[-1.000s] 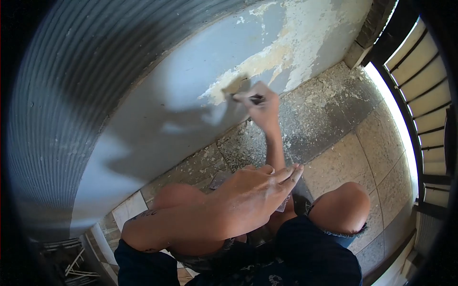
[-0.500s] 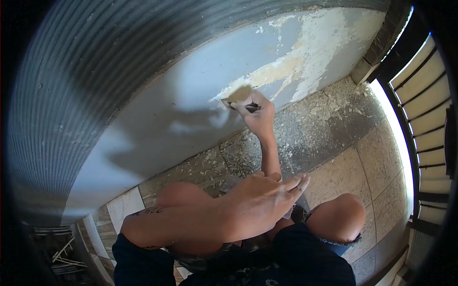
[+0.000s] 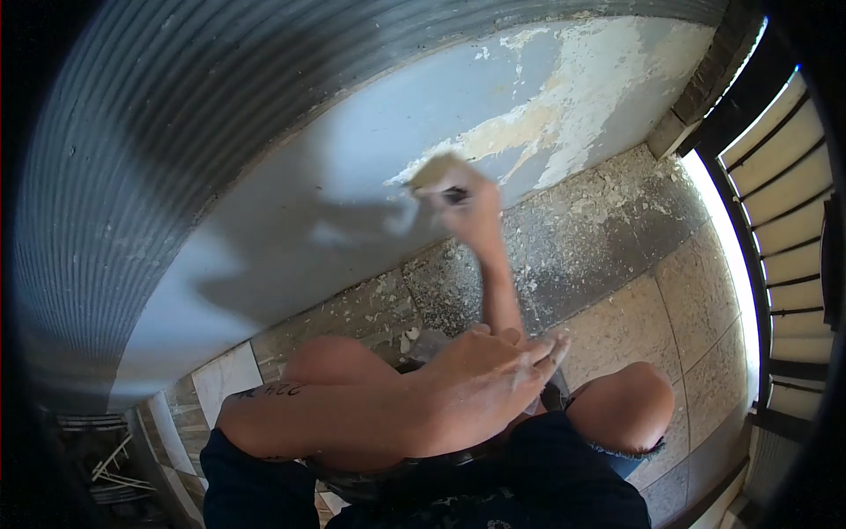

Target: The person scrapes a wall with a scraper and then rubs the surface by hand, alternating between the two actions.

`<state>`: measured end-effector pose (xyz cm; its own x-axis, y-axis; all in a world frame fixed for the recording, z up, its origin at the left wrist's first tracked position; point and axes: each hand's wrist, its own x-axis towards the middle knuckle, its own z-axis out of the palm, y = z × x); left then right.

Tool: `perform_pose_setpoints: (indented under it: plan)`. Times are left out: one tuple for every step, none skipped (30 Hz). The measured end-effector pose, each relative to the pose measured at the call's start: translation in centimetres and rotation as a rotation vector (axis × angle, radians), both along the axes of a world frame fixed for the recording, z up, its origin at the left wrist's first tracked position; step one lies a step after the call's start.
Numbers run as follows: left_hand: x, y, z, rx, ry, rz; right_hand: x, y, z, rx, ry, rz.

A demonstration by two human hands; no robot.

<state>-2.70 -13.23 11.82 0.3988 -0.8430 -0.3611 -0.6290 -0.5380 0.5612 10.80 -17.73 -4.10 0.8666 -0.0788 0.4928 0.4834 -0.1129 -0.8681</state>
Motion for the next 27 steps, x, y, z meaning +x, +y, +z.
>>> perform_pose_setpoints:
  plan:
    - [0.0, -0.2, 0.0, -0.029, -0.030, -0.025, 0.0, -0.1, 0.1, -0.061, -0.007, -0.025]
    - [0.0, -0.4, 0.0, -0.060, -0.059, -0.044, 0.1, -0.2, 0.3, -0.058, -0.017, -0.025]
    - [0.0, -0.4, -0.2, -0.055, -0.061, -0.043, 0.1, -0.2, 0.2, -0.050, -0.036, -0.015]
    - [0.0, -0.4, -0.5, -0.057, -0.060, -0.026, 0.0, -0.1, 0.2, -0.041, -0.056, -0.003]
    - [0.0, -0.3, -0.7, -0.060, -0.059, -0.005, -0.1, -0.4, 0.1, -0.034, -0.059, 0.004]
    - [0.0, -0.2, -0.4, -0.054, -0.061, 0.002, -0.4, -0.9, 0.0, -0.023, 0.012, -0.004]
    - [0.2, -0.1, 0.1, -0.022, -0.031, 0.009, -0.5, -1.5, -0.2, -0.013, 0.085, -0.013]
    - [0.2, -0.1, 0.4, 0.008, 0.001, 0.015, -0.4, -2.1, -0.5, -0.012, 0.087, -0.008]
    - [0.0, 0.1, 0.0, 0.009, 0.000, 0.018, -0.1, -2.7, -0.6, 0.072, 0.090, -0.014]
    - [-0.2, 0.4, -0.7, -0.048, -0.041, 0.039, 0.2, -3.1, -0.7, 0.157, 0.092, -0.019]
    - [-0.3, 0.6, -1.0, -0.105, -0.084, 0.061, 0.3, -3.5, -0.8, 0.192, 0.132, 0.009]
    - [-0.1, 0.5, -0.5, -0.103, -0.088, 0.065, 0.3, -2.7, -0.2, 0.193, 0.129, 0.014]
    - [0.3, 0.3, 0.4, -0.075, -0.047, 0.054, 0.3, -1.2, 0.5, 0.106, 0.082, 0.006]
    - [0.4, 0.1, 0.8, -0.048, -0.004, 0.041, 0.2, -0.6, 1.0, 0.019, 0.036, -0.004]
    - [0.4, 0.0, 0.4, -0.043, -0.002, 0.041, 0.3, -1.4, 1.3, -0.028, -0.001, 0.030]
    - [0.5, -0.2, -0.1, -0.062, 0.012, 0.021, 0.2, -2.2, 1.0, -0.019, -0.003, 0.032]
    - [0.5, -0.2, -0.4, -0.079, 0.028, 0.005, -0.1, -3.0, 0.6, 0.043, 0.049, 0.007]
    - [0.5, -0.2, -0.3, -0.070, 0.020, 0.010, -0.3, -3.2, 0.7, 0.104, 0.094, -0.016]
    - [0.3, -0.2, -0.2, -0.076, 0.010, 0.007, -0.5, -2.8, 1.1, 0.091, 0.082, 0.143]
    - [0.3, -0.4, -0.1, -0.083, -0.001, -0.006, -0.5, -2.1, 1.3, 0.098, 0.069, 0.141]
    - [0.5, -0.7, 0.1, -0.058, -0.010, -0.033, -0.2, -1.2, 1.5, 0.035, 0.005, 0.080]
    - [0.6, -1.0, 0.0, -0.059, -0.024, -0.037, -0.1, -0.8, 1.5, -0.032, -0.054, 0.023]
    - [0.7, -1.2, -0.3, -0.033, -0.026, -0.052, -0.2, -0.9, 1.4, -0.006, -0.101, -0.024]
    - [0.7, -1.2, -0.4, -0.006, -0.026, -0.063, -0.4, -1.5, 1.5, -0.004, -0.112, -0.023]
    - [0.7, -1.1, -0.4, -0.003, -0.033, -0.059, -0.8, -2.5, 1.6, 0.046, 0.001, 0.008]
    - [0.6, -1.1, -0.3, -0.032, -0.034, -0.044, -1.0, -3.2, 1.6, 0.096, 0.116, 0.037]
    - [0.6, -1.2, -0.3, -0.066, -0.037, -0.030, -0.7, -3.5, 1.3, 0.154, 0.165, 0.031]
